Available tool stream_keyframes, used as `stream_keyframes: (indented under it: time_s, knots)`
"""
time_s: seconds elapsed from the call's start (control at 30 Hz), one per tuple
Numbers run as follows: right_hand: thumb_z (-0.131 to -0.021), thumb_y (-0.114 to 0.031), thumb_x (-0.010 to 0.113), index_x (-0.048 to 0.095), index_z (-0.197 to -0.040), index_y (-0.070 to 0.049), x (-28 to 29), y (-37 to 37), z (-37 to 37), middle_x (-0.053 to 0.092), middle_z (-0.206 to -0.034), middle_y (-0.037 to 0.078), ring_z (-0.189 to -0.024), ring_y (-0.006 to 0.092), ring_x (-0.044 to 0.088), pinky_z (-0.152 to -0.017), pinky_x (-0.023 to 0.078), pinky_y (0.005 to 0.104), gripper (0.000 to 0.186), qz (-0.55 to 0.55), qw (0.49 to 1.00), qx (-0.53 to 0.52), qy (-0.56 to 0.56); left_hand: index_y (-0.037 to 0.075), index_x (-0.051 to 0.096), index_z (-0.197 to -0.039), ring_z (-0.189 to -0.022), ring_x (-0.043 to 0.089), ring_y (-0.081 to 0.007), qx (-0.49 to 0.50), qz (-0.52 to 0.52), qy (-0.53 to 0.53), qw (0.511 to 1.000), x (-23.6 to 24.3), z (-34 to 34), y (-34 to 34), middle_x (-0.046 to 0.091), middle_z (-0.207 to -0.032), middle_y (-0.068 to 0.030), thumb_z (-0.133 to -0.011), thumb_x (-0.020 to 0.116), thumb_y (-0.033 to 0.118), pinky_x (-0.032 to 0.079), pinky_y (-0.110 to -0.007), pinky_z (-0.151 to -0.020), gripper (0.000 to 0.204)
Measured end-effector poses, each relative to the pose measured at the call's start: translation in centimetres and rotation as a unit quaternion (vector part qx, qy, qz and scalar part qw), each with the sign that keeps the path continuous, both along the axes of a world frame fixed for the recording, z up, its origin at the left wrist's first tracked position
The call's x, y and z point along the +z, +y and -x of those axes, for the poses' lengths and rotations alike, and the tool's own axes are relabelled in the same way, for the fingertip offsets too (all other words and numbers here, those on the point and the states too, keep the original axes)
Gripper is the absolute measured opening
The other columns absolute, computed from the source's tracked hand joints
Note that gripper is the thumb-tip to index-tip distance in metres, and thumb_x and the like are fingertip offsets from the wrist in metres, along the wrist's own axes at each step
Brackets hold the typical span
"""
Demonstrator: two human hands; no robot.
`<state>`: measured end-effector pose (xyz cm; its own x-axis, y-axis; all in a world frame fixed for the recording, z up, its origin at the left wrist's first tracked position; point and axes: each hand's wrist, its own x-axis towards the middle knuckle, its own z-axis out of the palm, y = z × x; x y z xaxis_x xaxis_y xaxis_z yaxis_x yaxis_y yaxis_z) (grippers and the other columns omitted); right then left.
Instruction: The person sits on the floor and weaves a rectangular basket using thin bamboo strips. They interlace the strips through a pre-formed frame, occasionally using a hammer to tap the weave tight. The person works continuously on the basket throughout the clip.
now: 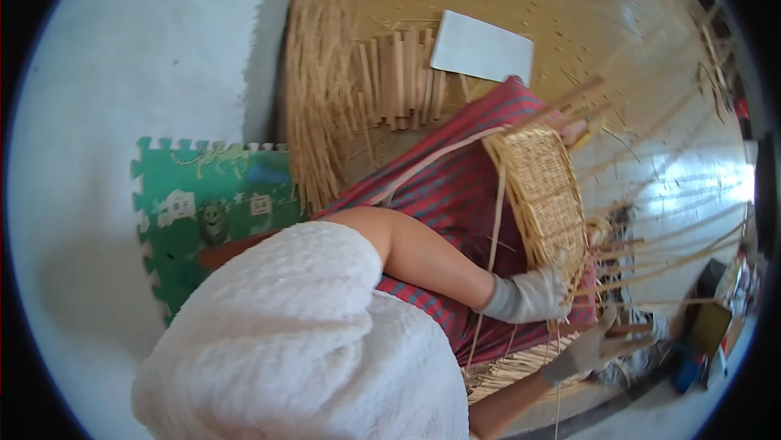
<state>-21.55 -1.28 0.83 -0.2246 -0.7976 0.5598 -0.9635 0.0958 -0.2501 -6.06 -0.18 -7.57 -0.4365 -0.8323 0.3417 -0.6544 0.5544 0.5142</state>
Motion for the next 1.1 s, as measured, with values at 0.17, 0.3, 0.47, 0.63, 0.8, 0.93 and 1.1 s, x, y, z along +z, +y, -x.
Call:
stream_keyframes:
  time_s: [0.17,0.3,0.47,0.63,0.8,0.93,1.1]
  knots:
    - [-0.102,-0.041,0.069,0.039,-0.161,-0.004,-5.1,7.3,-0.3,0.065,-0.138,0.023,-0.118,0.0378,0.065,-0.108,0.046,0.0519,0.075,-0.098,0.960,0.114,0.235,0.021,0.071,-0.112,-0.113,0.069,-0.0275,-0.011,0.052,0.116,0.992,5.1,-6.6,0.3,0.072,-0.105,-0.0026,-0.094,0.062,0.023,0.040,-0.056,-0.118,0.020]
    - [-0.101,-0.020,0.070,0.058,-0.146,-0.003,-5.0,5.8,2.8,0.076,-0.122,0.012,-0.099,0.0343,0.066,-0.097,0.050,0.0491,0.050,-0.091,0.938,0.215,0.258,0.013,0.071,-0.113,-0.115,0.068,-0.0295,0.033,0.082,0.343,0.935,7.2,-21.4,2.3,0.073,-0.112,-0.0035,-0.095,0.062,0.017,0.050,-0.044,-0.101,0.021]
    - [-0.093,-0.016,0.077,0.066,-0.143,-0.010,-1.9,6.6,3.0,0.074,-0.125,0.010,-0.100,0.0356,0.062,-0.094,0.048,0.0489,0.052,-0.202,0.943,0.192,0.183,0.008,0.074,-0.103,-0.085,0.064,-0.0194,0.505,-0.008,0.301,0.809,-4.2,-37.1,7.9,0.071,-0.099,-0.0066,-0.108,0.059,0.027,0.055,-0.036,-0.077,0.025]
    - [-0.095,-0.014,0.075,0.066,-0.142,-0.009,-0.1,6.3,1.4,0.073,-0.128,0.011,-0.107,0.0366,0.062,-0.099,0.048,0.0486,0.048,-0.210,0.944,0.200,0.160,0.006,0.074,-0.119,-0.080,0.075,-0.0259,0.721,-0.279,0.254,0.581,-17.0,-50.8,16.4,0.076,-0.099,-0.0165,-0.100,0.064,0.029,0.060,-0.040,-0.072,0.032]
    - [-0.096,-0.016,0.074,0.066,-0.140,-0.006,-0.6,5.9,0.5,0.073,-0.133,0.011,-0.117,0.0318,0.065,-0.105,0.046,0.0449,0.045,-0.230,0.952,0.170,0.112,0.010,0.061,-0.145,-0.126,0.066,-0.0351,0.779,-0.398,0.188,0.447,-30.1,-56.4,30.6,0.069,-0.136,-0.0208,-0.097,0.067,0.021,0.051,-0.044,-0.107,0.049]
    - [-0.096,-0.018,0.075,0.067,-0.139,-0.007,-1.1,6.5,0.0,0.074,-0.132,0.007,-0.116,0.0297,0.065,-0.107,0.045,0.0436,0.045,-0.223,0.959,0.145,0.093,0.012,0.051,-0.155,-0.132,0.062,-0.0365,0.773,-0.457,0.150,0.412,-30.0,-55.2,27.7,0.063,-0.145,-0.0214,-0.096,0.072,0.022,0.050,-0.042,-0.112,0.064]
    - [-0.096,-0.015,0.074,0.066,-0.141,-0.008,0.1,6.3,-1.6,0.073,-0.134,0.008,-0.119,0.0303,0.063,-0.108,0.044,0.0443,0.046,-0.242,0.959,0.116,0.092,0.012,0.054,-0.154,-0.134,0.061,-0.0349,0.698,-0.550,0.069,0.453,-26.7,-56.0,25.6,0.063,-0.147,-0.0193,-0.094,0.077,0.032,0.050,-0.041,-0.113,0.067]
